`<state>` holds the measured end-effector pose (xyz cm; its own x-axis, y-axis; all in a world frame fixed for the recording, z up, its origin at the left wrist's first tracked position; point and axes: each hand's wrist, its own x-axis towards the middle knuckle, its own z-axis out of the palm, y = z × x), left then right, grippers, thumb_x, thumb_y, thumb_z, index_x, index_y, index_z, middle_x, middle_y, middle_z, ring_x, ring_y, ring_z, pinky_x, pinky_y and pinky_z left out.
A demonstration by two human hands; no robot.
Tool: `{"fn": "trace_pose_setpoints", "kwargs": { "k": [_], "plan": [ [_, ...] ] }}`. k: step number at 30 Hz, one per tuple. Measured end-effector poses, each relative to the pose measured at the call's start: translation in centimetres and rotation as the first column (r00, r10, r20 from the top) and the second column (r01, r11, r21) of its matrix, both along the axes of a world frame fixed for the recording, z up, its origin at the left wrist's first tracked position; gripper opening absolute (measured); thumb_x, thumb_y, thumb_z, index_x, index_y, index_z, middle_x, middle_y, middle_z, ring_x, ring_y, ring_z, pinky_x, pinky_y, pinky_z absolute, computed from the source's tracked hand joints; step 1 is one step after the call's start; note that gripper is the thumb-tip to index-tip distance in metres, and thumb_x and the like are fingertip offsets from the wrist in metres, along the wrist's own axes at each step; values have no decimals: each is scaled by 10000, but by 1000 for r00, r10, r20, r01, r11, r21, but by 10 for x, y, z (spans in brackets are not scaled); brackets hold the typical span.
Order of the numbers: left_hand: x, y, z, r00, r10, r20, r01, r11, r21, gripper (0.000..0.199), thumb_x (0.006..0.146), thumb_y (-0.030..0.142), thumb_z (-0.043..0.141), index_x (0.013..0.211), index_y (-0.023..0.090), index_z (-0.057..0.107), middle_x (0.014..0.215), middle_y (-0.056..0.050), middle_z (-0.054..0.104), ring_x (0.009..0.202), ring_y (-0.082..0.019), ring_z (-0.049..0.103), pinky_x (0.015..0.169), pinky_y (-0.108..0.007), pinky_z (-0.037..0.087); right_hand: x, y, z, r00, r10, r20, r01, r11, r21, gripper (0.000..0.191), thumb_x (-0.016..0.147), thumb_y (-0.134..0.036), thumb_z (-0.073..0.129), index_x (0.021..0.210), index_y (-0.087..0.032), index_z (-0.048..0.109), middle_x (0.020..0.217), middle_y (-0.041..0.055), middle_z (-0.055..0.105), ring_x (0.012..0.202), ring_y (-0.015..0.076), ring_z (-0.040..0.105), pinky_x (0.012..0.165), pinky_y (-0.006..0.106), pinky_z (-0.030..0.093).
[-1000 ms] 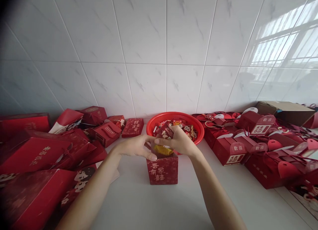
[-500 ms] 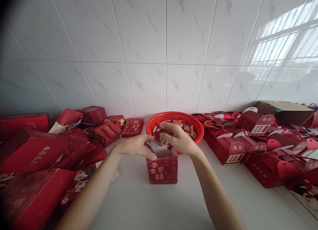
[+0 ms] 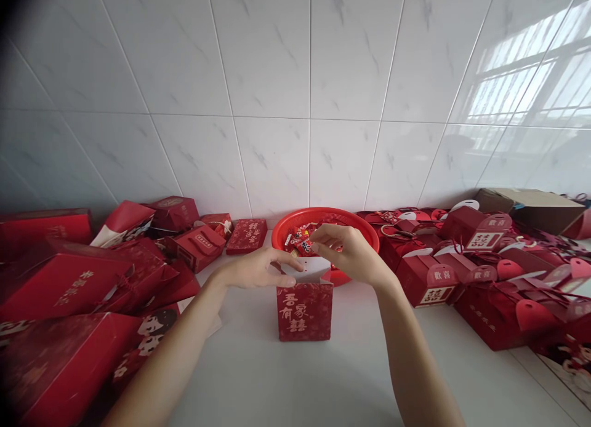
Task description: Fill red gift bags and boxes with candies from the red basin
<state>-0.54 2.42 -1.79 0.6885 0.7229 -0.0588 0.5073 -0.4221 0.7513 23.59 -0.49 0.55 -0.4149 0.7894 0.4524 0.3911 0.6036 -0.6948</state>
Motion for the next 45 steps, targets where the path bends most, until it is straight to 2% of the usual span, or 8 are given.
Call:
{"fn": "trace_pose_setpoints", "kwargs": {
  "k": [3, 7, 14, 21, 25, 36, 40, 45],
  "plan": [
    [2, 1, -2, 1000, -6, -10, 6, 1000, 22, 512, 715, 371, 811, 1203, 252, 710, 1279, -51, 696, 1138, -261, 661, 895, -311, 531, 4, 3, -1, 998, -64, -3, 64, 998, -5, 299, 893, -481, 617, 946, -201, 706, 938, 71, 727, 807, 210, 664, 723, 341, 534],
    [4, 0, 0, 998, -19, 59, 9, 987, 159, 260, 808, 237, 685, 1051, 226, 776, 1145, -36, 757, 1059, -233, 696, 884, -296, 534, 7, 8, -4, 995, -101, 15, 101, 995, -13, 313, 868, -499, 647, 961, -203, 692, 1006, 78, 720, 874, 224, 668, 763, 352, 534],
    [-6, -4, 14, 921, 157, 356, -281, 901, 330, 232, 832, 309, 666, 997, 199, 786, 1081, -58, 776, 1066, -247, 694, 971, -338, 520, 6, 12, -8, 995, 60, -76, -70, 989, -129, 418, 809, -460, 739, 1139, -222, 644, 950, 60, 707, 863, 232, 666, 732, 365, 554],
    [-4, -8, 14, 850, 158, 503, -351, 882, 315, 487, 864, 400, 664, 1317, 229, 617, 1342, -83, 651, 1249, -273, 591, 1038, -365, 479, 0, 5, -1, 951, 165, -261, -225, 949, -222, 321, 833, -470, 721, 923, -163, 686, 868, 58, 693, 772, 202, 656, 669, 322, 537],
    [-3, -7, 13, 834, 123, 538, -265, 945, 194, 649, 849, 408, 685, 1432, 211, 480, 1281, -107, 677, 1035, -241, 691, 889, -346, 565, 1, 5, -1, 917, 192, -351, -277, 937, -211, 301, 836, -427, 733, 990, -171, 698, 949, 67, 715, 864, 220, 677, 735, 331, 547],
    [1, -3, 7, 806, 69, 588, -290, 911, 292, 208, 824, 300, 700, 987, 179, 748, 977, -49, 775, 789, -170, 736, 744, -276, 623, 2, 7, -2, 969, 123, -216, -161, 972, -170, 342, 895, -517, 631, 822, -184, 607, 774, 24, 591, 654, 142, 516, 550, 260, 418],
    [2, -3, 5, 794, 83, 602, -307, 910, 280, 164, 788, 259, 718, 919, 170, 761, 935, -46, 785, 786, -174, 746, 754, -278, 632, 1, 6, -1, 987, 61, -151, -71, 996, -61, 461, 960, -557, 493, 679, -191, 490, 664, -20, 433, 601, 116, 388, 545, 251, 351],
    [2, -6, 8, 810, 91, 579, -298, 915, 274, 163, 781, 252, 718, 912, 164, 760, 938, -55, 786, 784, -176, 746, 742, -274, 628, -2, 3, 4, 990, 32, -134, -38, 998, -45, 430, 922, -539, 568, 687, -182, 516, 674, -20, 427, 598, 111, 386, 535, 245, 345]
  ]
}}
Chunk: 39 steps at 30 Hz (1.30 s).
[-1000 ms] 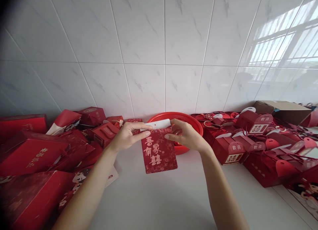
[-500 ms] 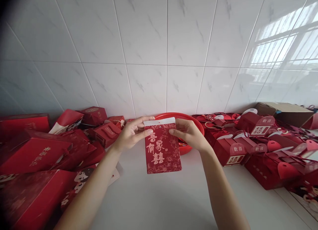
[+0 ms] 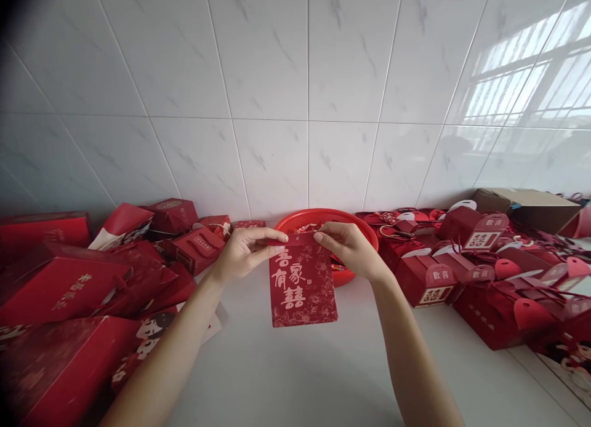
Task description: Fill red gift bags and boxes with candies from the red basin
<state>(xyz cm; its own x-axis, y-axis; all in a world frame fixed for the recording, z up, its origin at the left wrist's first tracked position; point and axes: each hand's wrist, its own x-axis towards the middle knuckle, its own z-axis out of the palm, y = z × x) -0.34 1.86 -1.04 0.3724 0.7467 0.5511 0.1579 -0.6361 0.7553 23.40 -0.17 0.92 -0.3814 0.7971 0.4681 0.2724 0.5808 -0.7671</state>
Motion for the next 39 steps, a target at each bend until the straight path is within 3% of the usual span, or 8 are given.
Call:
{"fn": "trace_pose_setpoints", "kwargs": {
  "k": [7, 12, 21, 25, 30, 32, 35, 39],
  "plan": [
    [-5, -3, 5, 996, -84, -20, 82, 993, -89, 382, 801, 334, 734, 1146, 172, 707, 1061, -83, 757, 841, -186, 722, 717, -265, 594, 4, 2, -2, 1000, -1, -28, 1, 1000, 18, 421, 918, -523, 580, 678, -180, 538, 648, -25, 401, 576, 106, 347, 518, 245, 317],
    [-4, 2, 3, 998, -11, -55, 8, 998, -64, 284, 870, 408, 663, 934, 149, 762, 827, -47, 741, 750, -160, 672, 675, -243, 537, 5, 4, -4, 998, -10, -58, 12, 999, 34, 408, 919, -517, 585, 690, -180, 559, 650, -23, 415, 585, 111, 359, 536, 250, 332],
    [-2, 2, 2, 999, 1, -44, -3, 999, -37, 314, 862, 448, 663, 948, 164, 767, 894, -58, 758, 828, -197, 685, 743, -284, 540, 8, 1, -3, 1000, 8, 0, -8, 1000, 23, 393, 914, -527, 587, 727, -181, 600, 670, -10, 475, 586, 116, 411, 535, 250, 368],
    [0, 3, 2, 999, 30, 11, -29, 999, -38, 385, 878, 512, 623, 941, 157, 758, 903, -65, 759, 853, -209, 689, 776, -300, 551, 10, 1, -2, 998, -57, -19, 58, 994, 89, 394, 910, -519, 600, 716, -177, 624, 653, -5, 487, 600, 124, 423, 548, 255, 365],
    [-11, 28, -8, 982, 137, 129, -123, 986, -112, 426, 880, 512, 589, 1057, 147, 720, 1105, -113, 749, 1060, -247, 684, 975, -369, 518, 24, -5, 4, 924, -287, -253, 328, 935, 137, 370, 854, -527, 676, 735, -178, 652, 648, 6, 533, 610, 140, 472, 560, 264, 399],
    [-21, 45, -20, 955, 292, 50, -282, 949, -143, 331, 842, 402, 630, 1042, 153, 717, 1144, -110, 743, 1111, -249, 670, 1020, -371, 490, 31, -7, 6, 863, -344, -370, 421, 895, 148, 354, 839, -522, 697, 744, -183, 657, 651, 6, 536, 601, 137, 471, 552, 265, 405],
    [-34, 70, -43, 841, 496, -218, -534, 826, -179, 270, 798, 251, 616, 1034, 169, 717, 1169, -103, 739, 1128, -260, 668, 993, -370, 505, 41, -10, 7, 787, -400, -469, 515, 845, 143, 351, 830, -529, 703, 733, -196, 649, 604, -11, 483, 531, 119, 412, 476, 255, 359],
    [-44, 87, -70, 703, 556, -444, -680, 709, -187, 246, 700, 200, 672, 941, 174, 715, 1101, -131, 752, 1135, -321, 660, 962, -395, 504, 54, -22, 5, 778, -436, -452, 531, 842, 101, 358, 814, -539, 717, 723, -199, 652, 532, -38, 404, 431, 92, 358, 390, 249, 278]
  ]
}}
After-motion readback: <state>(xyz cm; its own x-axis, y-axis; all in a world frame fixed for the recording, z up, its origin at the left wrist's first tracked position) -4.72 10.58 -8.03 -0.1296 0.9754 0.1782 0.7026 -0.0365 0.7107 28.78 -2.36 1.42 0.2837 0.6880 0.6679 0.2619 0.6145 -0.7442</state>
